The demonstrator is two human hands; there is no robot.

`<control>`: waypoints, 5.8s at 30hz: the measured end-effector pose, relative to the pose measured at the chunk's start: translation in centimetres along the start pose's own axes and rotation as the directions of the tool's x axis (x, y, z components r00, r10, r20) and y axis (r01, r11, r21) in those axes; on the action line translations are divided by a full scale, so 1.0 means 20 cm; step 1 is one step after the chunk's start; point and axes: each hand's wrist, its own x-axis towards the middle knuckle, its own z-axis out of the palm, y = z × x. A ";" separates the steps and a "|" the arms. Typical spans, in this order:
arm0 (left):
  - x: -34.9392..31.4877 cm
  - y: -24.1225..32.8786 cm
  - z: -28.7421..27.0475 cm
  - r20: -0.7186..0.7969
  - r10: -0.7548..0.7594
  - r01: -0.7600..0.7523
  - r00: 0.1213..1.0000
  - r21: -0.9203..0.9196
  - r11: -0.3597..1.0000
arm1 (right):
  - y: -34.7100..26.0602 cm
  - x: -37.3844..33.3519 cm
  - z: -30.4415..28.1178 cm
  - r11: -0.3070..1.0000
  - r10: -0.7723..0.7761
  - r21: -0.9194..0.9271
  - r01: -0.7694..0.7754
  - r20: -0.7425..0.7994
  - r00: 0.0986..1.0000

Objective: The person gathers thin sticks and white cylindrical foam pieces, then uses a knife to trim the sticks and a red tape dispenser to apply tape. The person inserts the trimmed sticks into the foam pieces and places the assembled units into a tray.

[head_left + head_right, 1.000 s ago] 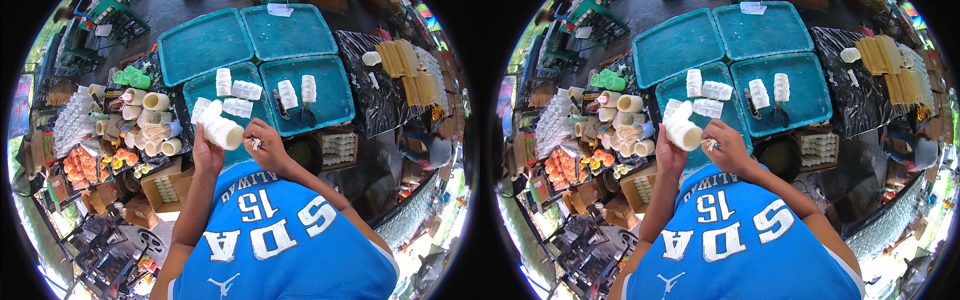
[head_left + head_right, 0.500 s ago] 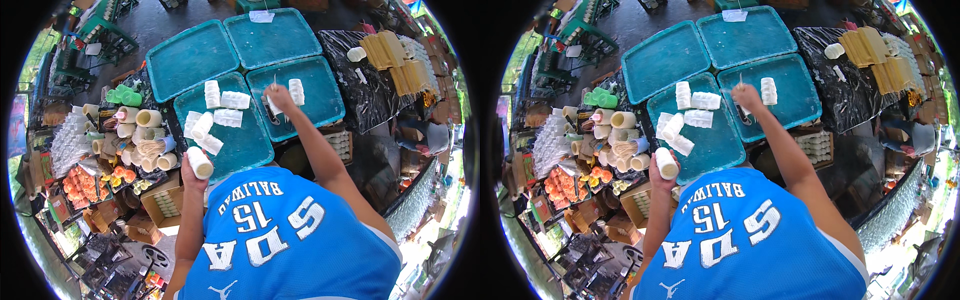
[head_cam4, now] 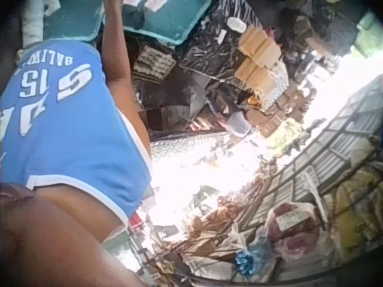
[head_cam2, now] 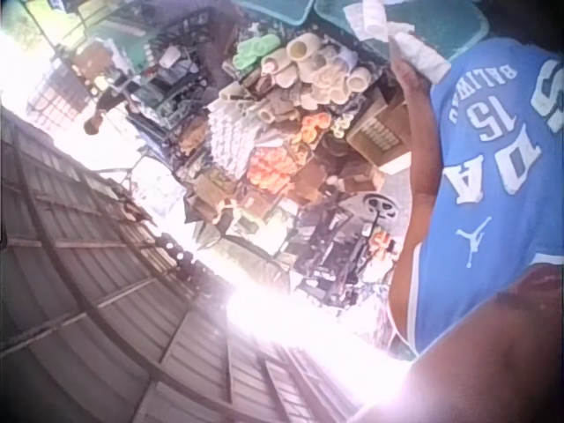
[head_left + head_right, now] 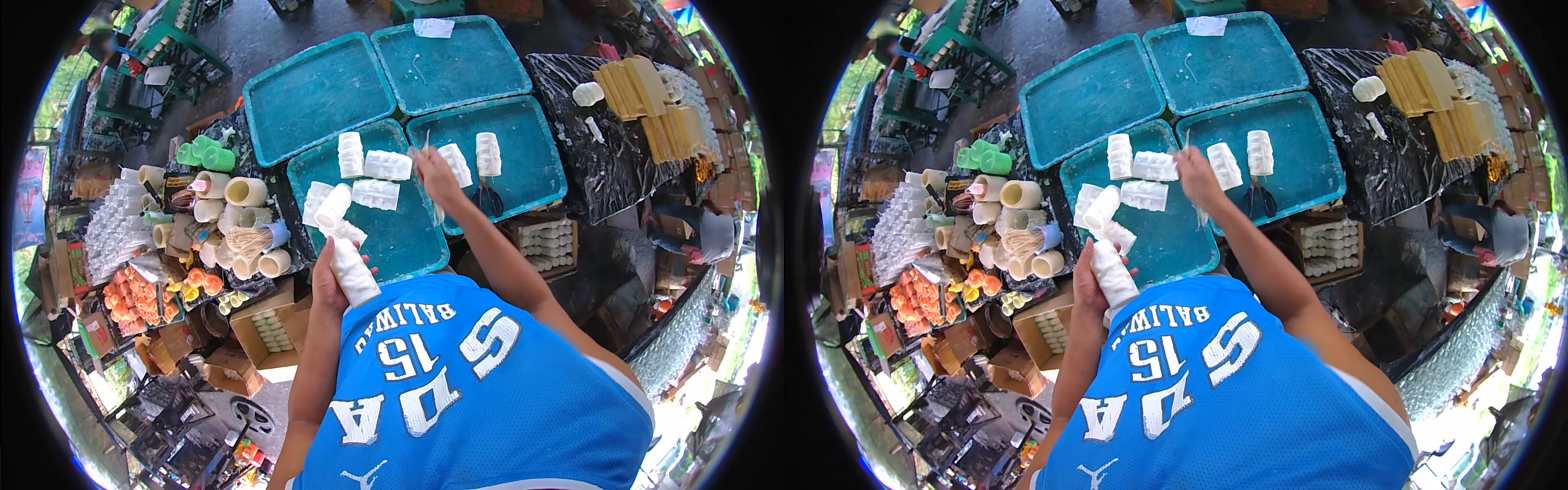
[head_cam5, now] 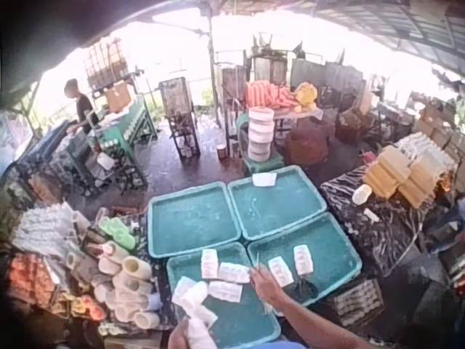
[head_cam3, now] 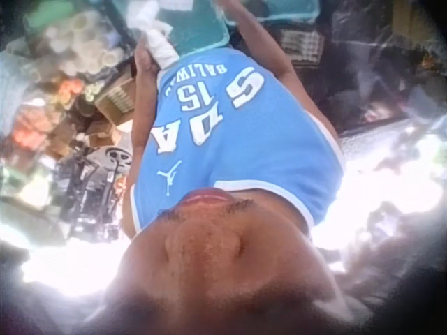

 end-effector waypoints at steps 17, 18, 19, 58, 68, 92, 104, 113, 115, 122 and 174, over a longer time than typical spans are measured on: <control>-0.09 0.05 0.48 0.414 0.540 -0.610 0.733 0.751 0.253 | -0.53 -0.65 0.26 0.981 0.075 0.139 -0.134 0.366 0.928; -0.10 0.05 0.47 0.414 0.539 -0.612 0.733 0.747 0.259 | -0.52 -0.65 0.27 0.996 -0.004 0.086 -0.028 0.345 0.939; -0.10 0.05 0.47 0.416 0.538 -0.616 0.733 0.742 0.265 | -0.51 -0.65 0.27 0.996 -0.084 0.031 0.078 0.328 0.941; -0.48 0.18 0.55 0.730 0.175 -0.718 0.661 0.683 -0.134 | -0.97 -0.79 0.21 0.456 -0.315 -0.483 0.748 0.698 0.643; -0.48 0.20 0.51 0.737 0.272 -0.765 0.619 0.644 -0.007 | -0.92 -0.78 0.14 0.757 -0.259 -0.370 0.539 0.587 0.767; -0.51 0.18 0.48 0.695 0.279 -0.724 0.663 0.690 0.002 | -1.00 -0.80 0.22 0.676 -0.301 -0.392 0.624 0.626 0.720; -0.50 0.17 0.46 0.703 0.295 -0.750 0.647 0.657 0.076 | -0.92 -0.76 0.22 0.804 -0.234 -0.281 0.524 0.661 0.713; -0.42 0.15 0.40 0.742 0.291 -0.790 0.603 0.607 0.088 | -0.84 -0.70 0.18 0.962 -0.096 -0.160 0.220 0.556 0.826; -0.38 0.14 0.38 0.727 0.350 -0.805 0.591 0.564 0.187 | -0.83 -0.66 0.16 0.984 -0.048 -0.125 0.125 0.491 0.870; -0.32 0.09 0.33 0.250 0.499 -0.538 0.830 0.120 0.835 | -0.51 -0.59 0.09 0.999 0.019 -0.050 -0.010 0.169 0.985; -0.20 -0.08 0.47 0.085 0.820 -0.824 0.566 0.051 0.564 | -0.37 -0.81 0.32 0.835 -0.481 -0.172 0.523 0.235 0.845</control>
